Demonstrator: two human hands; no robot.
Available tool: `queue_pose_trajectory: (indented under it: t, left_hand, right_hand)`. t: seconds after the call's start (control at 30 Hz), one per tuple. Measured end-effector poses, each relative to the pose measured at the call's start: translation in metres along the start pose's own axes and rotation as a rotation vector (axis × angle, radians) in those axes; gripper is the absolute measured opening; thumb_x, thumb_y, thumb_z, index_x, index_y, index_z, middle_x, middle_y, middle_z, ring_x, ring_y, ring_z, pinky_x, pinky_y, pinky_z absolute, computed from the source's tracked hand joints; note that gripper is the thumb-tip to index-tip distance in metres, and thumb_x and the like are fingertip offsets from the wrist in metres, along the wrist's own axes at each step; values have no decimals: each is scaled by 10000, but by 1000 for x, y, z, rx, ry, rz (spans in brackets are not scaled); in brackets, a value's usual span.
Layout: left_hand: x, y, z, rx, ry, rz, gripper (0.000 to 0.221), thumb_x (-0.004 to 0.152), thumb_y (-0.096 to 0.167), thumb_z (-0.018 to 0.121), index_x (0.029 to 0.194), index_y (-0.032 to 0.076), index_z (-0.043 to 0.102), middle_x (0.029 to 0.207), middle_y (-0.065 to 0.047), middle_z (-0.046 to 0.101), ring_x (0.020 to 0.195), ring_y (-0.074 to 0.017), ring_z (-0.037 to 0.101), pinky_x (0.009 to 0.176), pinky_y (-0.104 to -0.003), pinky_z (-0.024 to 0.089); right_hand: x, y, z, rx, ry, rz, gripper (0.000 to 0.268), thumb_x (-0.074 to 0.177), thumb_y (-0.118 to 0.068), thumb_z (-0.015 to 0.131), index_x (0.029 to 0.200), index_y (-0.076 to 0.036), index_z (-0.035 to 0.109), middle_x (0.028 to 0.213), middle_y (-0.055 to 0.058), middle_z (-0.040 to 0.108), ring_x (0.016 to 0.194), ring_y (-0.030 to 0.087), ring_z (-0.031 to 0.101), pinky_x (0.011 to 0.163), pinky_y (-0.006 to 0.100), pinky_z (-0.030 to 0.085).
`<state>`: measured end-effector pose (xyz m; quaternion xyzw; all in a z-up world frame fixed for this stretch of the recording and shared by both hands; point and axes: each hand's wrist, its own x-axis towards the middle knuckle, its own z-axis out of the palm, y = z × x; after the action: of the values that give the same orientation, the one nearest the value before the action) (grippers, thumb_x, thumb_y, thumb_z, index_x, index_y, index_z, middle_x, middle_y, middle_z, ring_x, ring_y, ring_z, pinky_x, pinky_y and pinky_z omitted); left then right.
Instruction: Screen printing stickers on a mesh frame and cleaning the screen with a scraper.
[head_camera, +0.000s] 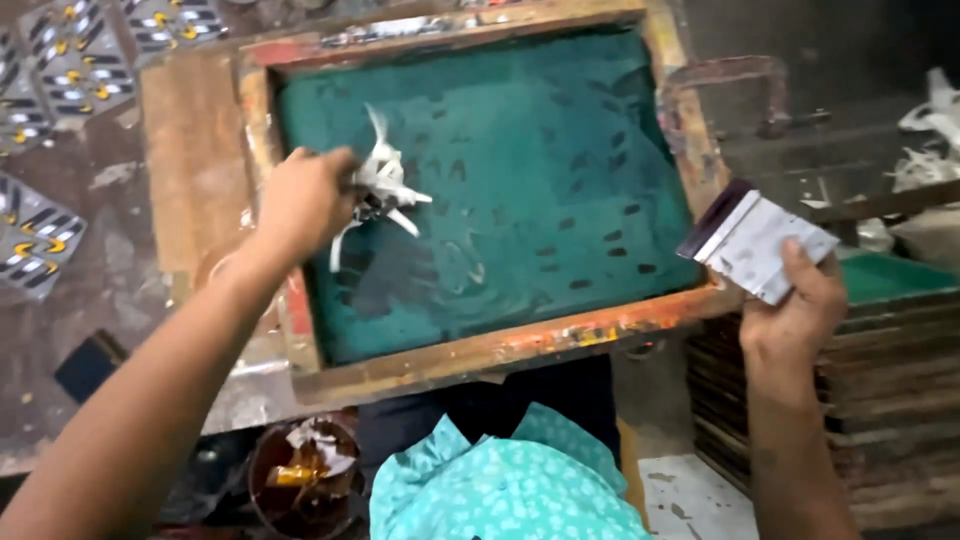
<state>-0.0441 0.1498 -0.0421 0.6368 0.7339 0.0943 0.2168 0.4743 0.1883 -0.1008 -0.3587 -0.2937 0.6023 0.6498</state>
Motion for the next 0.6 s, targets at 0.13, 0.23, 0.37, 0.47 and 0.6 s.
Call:
queue_pose_trajectory:
  t: [0.13, 0.23, 0.37, 0.47, 0.6]
  left_hand:
    - [-55, -14, 36, 322, 142, 261, 292, 838, 140, 723, 1129, 129, 738, 1247, -144, 660, 1127, -349, 606, 947, -469, 530]
    - [-97, 0, 53, 284, 100, 508, 379, 709, 307, 671, 1060, 182, 741, 1324, -147, 614, 1187, -341, 567, 1010, -444, 506]
    - [-61, -35, 64, 375, 29, 407, 297, 880, 81, 623, 1146, 146, 738, 1209, -129, 691, 1108, -320, 667, 916, -446, 558]
    - [44, -57, 14, 266, 83, 59, 307, 943, 172, 639, 1242, 117, 684, 1053, -196, 712, 929, -387, 698, 763, -516, 556]
    - [-16, -7, 54, 138, 69, 294, 310, 912, 111, 600, 1204, 130, 706, 1044, -197, 709, 927, -406, 684, 764, -528, 549]
  right_hand:
    - [1, 8, 5, -16, -57, 2, 369, 1045, -42, 633, 1404, 27, 579, 1320, 100, 658, 1221, 239, 645, 1155, 378, 497]
    - [-12, 4, 22, -48, -97, 23, 402, 1056, -62, 623, 1444, 29, 570, 1340, 104, 646, 1243, 237, 626, 1178, 370, 486]
    - [-8, -8, 66, -152, -115, -30, 444, 993, -106, 607, 1421, -2, 551, 1347, 75, 629, 1289, 217, 616, 1192, 367, 476]
    - [-12, -11, 68, -182, -125, -1, 457, 995, -112, 613, 1435, -14, 533, 1340, 73, 621, 1264, 226, 602, 1161, 397, 484]
    - [4, -2, 12, -65, -125, 56, 372, 1071, -80, 610, 1420, 19, 526, 1313, 110, 609, 1249, 266, 596, 1154, 425, 485]
